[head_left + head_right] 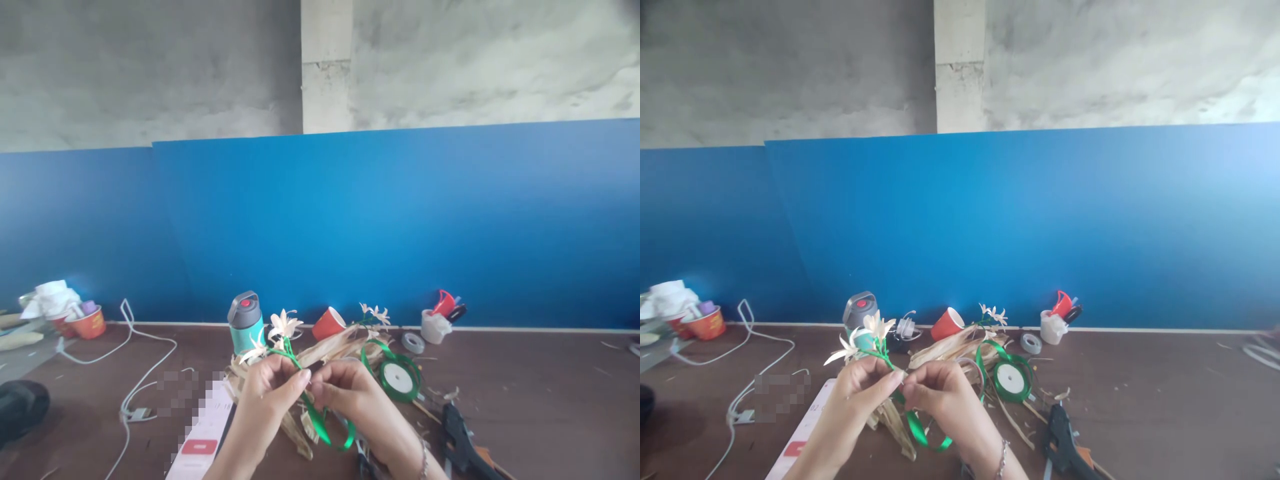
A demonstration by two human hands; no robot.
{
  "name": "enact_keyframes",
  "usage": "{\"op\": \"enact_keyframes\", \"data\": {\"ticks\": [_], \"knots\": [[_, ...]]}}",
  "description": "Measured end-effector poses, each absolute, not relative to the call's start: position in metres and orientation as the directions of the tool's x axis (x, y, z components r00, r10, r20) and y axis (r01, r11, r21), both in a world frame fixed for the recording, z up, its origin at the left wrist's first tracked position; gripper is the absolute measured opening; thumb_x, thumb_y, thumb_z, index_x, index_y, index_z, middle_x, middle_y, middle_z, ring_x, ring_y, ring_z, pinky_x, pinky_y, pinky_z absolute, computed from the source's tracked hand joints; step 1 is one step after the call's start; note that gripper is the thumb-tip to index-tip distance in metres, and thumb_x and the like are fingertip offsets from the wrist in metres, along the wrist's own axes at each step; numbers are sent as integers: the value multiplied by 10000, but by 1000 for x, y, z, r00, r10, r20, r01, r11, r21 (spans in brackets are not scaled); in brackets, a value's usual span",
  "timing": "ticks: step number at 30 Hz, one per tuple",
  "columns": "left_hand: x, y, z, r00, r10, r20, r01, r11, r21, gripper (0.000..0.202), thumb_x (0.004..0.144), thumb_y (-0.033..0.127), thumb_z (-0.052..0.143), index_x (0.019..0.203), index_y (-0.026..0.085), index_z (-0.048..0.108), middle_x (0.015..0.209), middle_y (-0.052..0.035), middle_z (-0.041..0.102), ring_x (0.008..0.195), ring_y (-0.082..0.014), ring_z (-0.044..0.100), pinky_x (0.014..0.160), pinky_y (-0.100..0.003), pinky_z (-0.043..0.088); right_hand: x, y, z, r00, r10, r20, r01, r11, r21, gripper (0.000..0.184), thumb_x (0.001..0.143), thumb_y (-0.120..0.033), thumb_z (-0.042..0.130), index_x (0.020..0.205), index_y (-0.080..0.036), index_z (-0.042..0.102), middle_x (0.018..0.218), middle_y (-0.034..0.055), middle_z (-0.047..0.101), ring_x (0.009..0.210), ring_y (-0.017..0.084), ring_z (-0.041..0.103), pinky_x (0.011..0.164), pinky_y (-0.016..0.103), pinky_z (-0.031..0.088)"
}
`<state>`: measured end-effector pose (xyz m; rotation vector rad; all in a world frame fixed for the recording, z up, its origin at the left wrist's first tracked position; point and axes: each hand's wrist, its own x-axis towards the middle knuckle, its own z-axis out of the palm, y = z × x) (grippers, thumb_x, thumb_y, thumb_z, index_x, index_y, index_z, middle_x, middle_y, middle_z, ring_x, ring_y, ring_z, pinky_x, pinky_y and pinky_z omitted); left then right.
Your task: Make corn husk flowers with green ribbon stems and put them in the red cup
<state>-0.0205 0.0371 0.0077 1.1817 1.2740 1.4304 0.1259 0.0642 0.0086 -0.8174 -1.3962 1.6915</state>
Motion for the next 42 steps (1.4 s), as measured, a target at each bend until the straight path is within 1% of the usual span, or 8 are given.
{"op": "enact_keyframes", "data": {"ticks": [4, 7, 10, 14, 23, 30, 37, 42], "knots": [[-21, 41, 7, -218, 969, 119, 9, -120, 993, 340, 644, 400, 700, 497, 176, 490, 440, 54, 436, 432, -80, 383, 425, -200, 291, 125, 67, 4, -466, 884, 28, -148, -46, -988, 256, 647, -369, 759, 692, -130, 680, 605, 9, 633, 549, 102, 535, 542, 217, 380], [-22, 42, 9, -219, 970, 108, 14, -107, 994, 355, 613, 382, 719, 471, 179, 464, 428, 69, 386, 420, -71, 335, 408, -198, 260, 125, 68, 1, -446, 895, 14, -86, -28, -996, 227, 649, -346, 751, 671, -135, 672, 592, 9, 632, 547, 115, 524, 521, 224, 365], [-21, 41, 11, -221, 973, 64, 2, -65, 998, 330, 624, 362, 710, 488, 180, 471, 417, 78, 368, 406, -64, 309, 399, -198, 236, 124, 69, -2, -427, 903, 40, -55, 19, -998, 194, 675, -319, 723, 647, -136, 664, 568, 7, 621, 518, 108, 489, 494, 221, 340], [-19, 39, 12, -198, 980, 36, 2, -36, 999, 300, 652, 340, 692, 508, 176, 486, 406, 84, 372, 393, -57, 302, 397, -195, 221, 122, 70, -5, -425, 902, 78, -77, 50, -996, 189, 688, -313, 712, 634, -140, 659, 555, 5, 613, 496, 102, 464, 485, 222, 333], [-19, 40, 13, -211, 977, 42, -10, -45, 999, 281, 660, 284, 697, 503, 170, 494, 404, 81, 397, 401, -55, 304, 408, -192, 233, 121, 70, -6, -448, 891, 75, -63, 52, -997, 253, 712, -376, 696, 640, -136, 658, 553, 12, 610, 475, 93, 439, 463, 220, 305], [-20, 40, 12, -195, 980, 37, 10, -35, 999, 267, 673, 295, 681, 523, 173, 497, 411, 89, 357, 400, -57, 281, 400, -197, 214, 117, 69, -5, -380, 915, 137, -29, 136, -990, 216, 711, -326, 681, 606, -137, 672, 533, 12, 586, 483, 104, 448, 453, 223, 304], [-23, 43, 10, -208, 977, 38, 17, -35, 999, 274, 662, 328, 670, 531, 174, 485, 447, 86, 354, 428, -60, 275, 414, -199, 211, 122, 71, -6, -414, 909, 46, 33, 65, -997, 72, 658, -196, 668, 688, -137, 694, 548, 8, 633, 427, 79, 427, 425, 204, 309], [-24, 42, 9, -198, 979, 36, 18, -33, 999, 266, 673, 339, 659, 543, 175, 494, 452, 81, 372, 430, -62, 281, 416, -202, 217, 122, 70, -7, -423, 906, 28, 46, 52, -998, 74, 674, -191, 638, 699, -140, 685, 556, 12, 644, 406, 72, 409, 404, 196, 304]]}}
